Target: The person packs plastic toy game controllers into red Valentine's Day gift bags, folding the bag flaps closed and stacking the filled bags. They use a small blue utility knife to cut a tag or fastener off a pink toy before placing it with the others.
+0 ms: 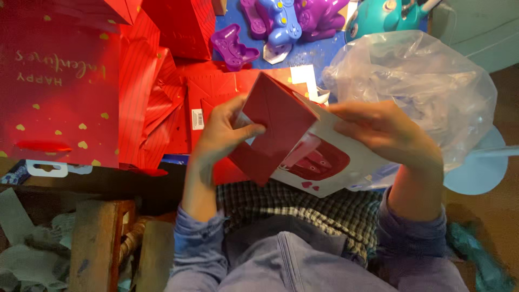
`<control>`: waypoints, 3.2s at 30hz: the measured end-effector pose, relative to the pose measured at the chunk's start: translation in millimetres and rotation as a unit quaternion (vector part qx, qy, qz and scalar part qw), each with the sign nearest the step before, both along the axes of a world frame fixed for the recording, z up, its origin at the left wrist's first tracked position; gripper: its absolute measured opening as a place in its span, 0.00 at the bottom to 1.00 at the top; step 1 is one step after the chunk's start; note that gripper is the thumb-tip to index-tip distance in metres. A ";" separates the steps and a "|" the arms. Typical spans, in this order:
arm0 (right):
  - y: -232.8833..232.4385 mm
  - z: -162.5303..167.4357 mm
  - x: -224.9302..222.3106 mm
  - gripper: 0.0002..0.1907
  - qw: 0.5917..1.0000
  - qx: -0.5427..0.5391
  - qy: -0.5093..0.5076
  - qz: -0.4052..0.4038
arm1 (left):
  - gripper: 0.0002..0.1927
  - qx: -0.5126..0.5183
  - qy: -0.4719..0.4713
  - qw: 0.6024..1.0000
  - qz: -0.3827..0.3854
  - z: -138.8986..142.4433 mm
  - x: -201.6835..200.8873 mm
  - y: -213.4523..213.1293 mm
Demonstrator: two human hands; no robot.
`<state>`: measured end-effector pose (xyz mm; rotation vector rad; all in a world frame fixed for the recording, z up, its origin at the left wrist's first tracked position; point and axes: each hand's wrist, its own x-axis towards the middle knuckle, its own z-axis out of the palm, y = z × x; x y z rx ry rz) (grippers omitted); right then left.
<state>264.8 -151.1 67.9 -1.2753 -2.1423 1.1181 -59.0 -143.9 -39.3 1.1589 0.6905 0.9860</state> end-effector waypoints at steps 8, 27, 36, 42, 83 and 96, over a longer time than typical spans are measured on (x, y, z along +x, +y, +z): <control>-16.5 -9.1 -53.6 0.27 0.966 0.240 -0.067 -0.073 | 0.38 0.116 0.232 0.876 0.406 -12.1 8.1 -28.1; -19.3 -46.1 -131.2 0.31 0.983 0.182 0.000 -0.008 | 0.06 0.323 0.247 0.763 0.503 59.8 -3.8 -9.5; 47.8 73.1 -227.1 0.30 0.898 0.317 0.293 0.088 | 0.31 0.279 -0.178 0.779 0.532 122.3 -58.2 34.7; 123.5 95.5 -304.1 0.20 0.906 0.039 0.397 0.141 | 0.42 0.141 -0.391 0.776 0.475 120.4 -81.6 50.8; -70.2 47.9 -104.9 0.19 0.895 0.445 -0.031 0.022 | 0.20 -0.223 -0.457 0.861 -0.014 -56.6 62.3 -48.1; -82.1 23.6 -116.1 0.22 0.934 0.355 0.007 0.033 | 0.28 -0.170 0.122 0.972 0.111 -14.2 -4.1 -89.2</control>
